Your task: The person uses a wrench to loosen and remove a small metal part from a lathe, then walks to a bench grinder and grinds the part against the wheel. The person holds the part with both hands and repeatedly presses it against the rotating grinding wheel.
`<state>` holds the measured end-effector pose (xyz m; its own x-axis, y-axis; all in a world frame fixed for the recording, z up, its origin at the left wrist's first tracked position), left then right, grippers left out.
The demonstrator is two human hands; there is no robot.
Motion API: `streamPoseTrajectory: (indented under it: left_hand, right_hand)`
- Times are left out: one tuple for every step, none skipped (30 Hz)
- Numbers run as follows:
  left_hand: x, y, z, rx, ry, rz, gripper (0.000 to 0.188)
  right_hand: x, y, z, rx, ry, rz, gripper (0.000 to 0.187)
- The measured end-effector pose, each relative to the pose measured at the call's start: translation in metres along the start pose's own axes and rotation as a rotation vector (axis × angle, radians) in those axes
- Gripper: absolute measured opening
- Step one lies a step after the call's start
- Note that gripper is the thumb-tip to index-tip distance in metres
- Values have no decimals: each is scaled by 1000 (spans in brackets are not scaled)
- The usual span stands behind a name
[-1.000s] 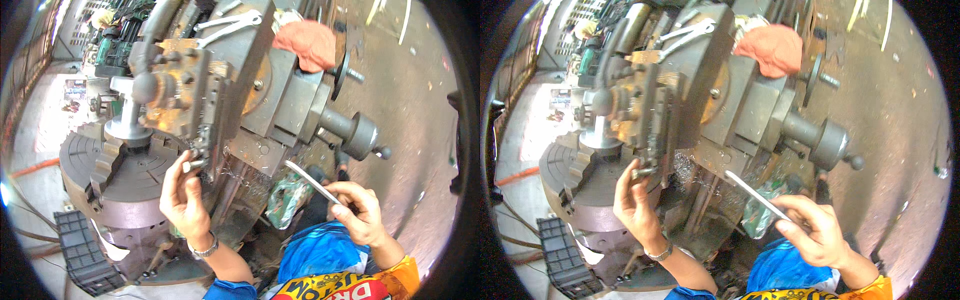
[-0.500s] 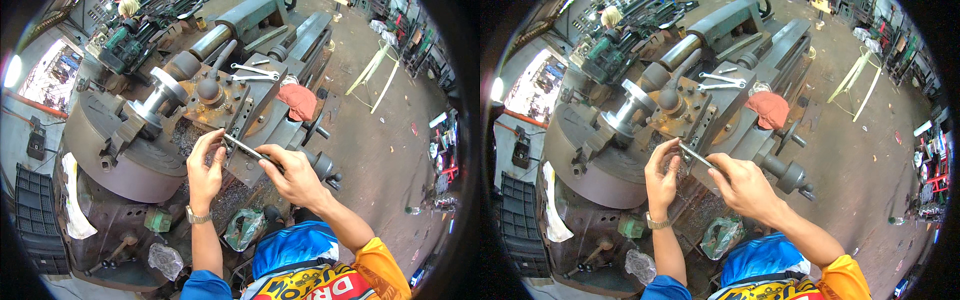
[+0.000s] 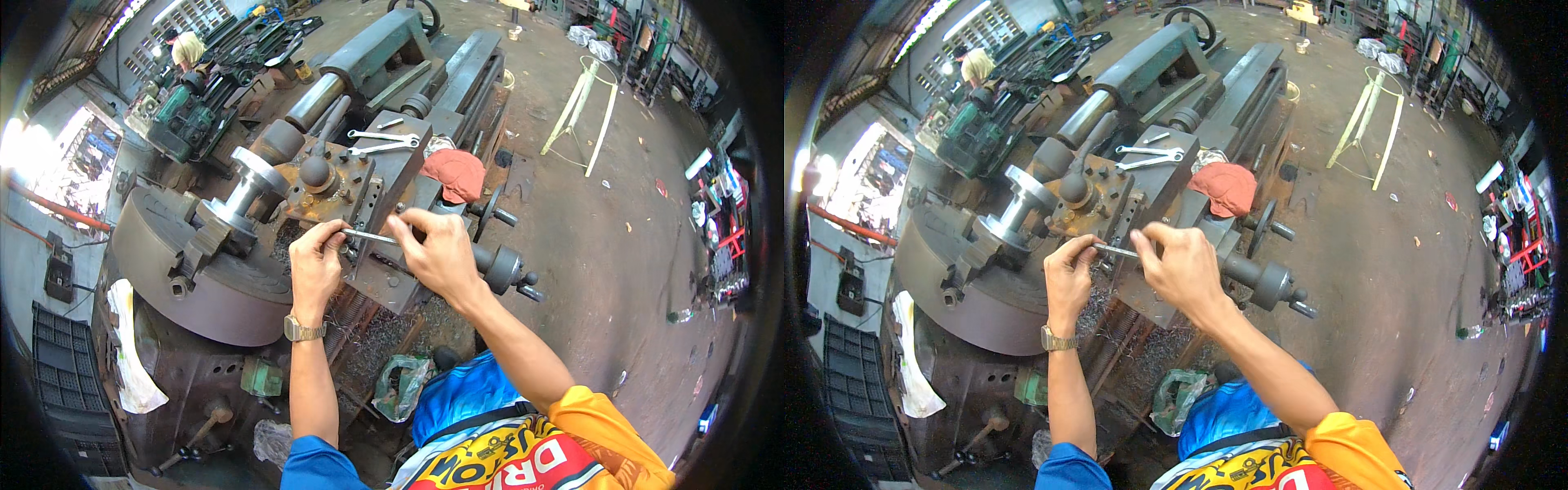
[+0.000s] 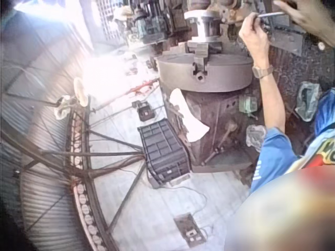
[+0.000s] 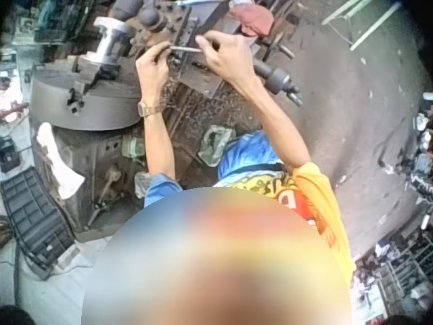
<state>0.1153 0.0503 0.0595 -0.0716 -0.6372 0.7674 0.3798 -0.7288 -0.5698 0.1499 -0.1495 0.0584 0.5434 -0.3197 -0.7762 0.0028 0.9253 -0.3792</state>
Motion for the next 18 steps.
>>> streamPoseTrajectory:
  left_hand:
    - [1,1,0,1,1,12,12]
    - [2,2,0,-24,5,-13,11]
    - [3,4,0,-51,0,-36,11]
    - [3,5,1,-81,-16,-65,12]
    - [4,6,2,-88,-13,-39,13]
    - [4,7,4,-100,-14,-19,14]
    - [4,8,7,-110,-21,-4,15]
    - [3,7,9,-101,-24,-15,15]
    - [2,8,9,-91,-37,-30,16]
    - [0,9,11,-89,-65,-51,17]
    - [0,8,12,-57,-58,-5,19]
    - [-1,9,13,-40,-71,42,21]
    - [-1,10,13,-24,-81,86,23]
    - [-2,10,13,12,-113,74,27]
    - [1,10,14,51,-92,67,32]
    - [3,9,14,97,-84,85,35]
    - [0,10,14,116,-130,98,37]
    - [1,9,13,160,-132,124,40]
  right_hand:
    - [8,2,1,41,68,-14,25]
    - [9,0,1,114,50,2,29]
    - [8,-2,2,181,18,38,30]
    - [11,0,0,197,44,71,31]
    - [16,0,-2,215,88,81,32]
    - [16,1,-3,211,75,123,32]
    - [17,1,-2,212,72,140,32]
    - [18,2,0,198,60,153,32]
    - [21,1,3,196,50,155,32]
    - [24,1,10,186,26,156,32]
    - [27,1,18,178,-19,150,32]
    - [39,2,30,196,9,205,33]
    - [55,8,43,166,74,190,34]
    - [66,14,55,160,94,204,34]
    - [80,21,67,146,148,186,34]
    - [83,25,81,179,66,195,33]
    - [87,30,93,205,31,167,32]
    - [93,40,105,205,34,197,31]
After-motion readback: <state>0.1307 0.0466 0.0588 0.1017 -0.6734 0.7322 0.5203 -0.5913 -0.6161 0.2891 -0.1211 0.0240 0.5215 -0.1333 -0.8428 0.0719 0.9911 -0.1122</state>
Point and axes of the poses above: each hand's wrist, its own z-axis towards the middle knuckle, its own y-axis out of the palm, x = y × z, the point moved 9 cm from there along z, towards the middle knuckle, and after that the axes turned 11 degrees about -y, right-handed, at the moved point
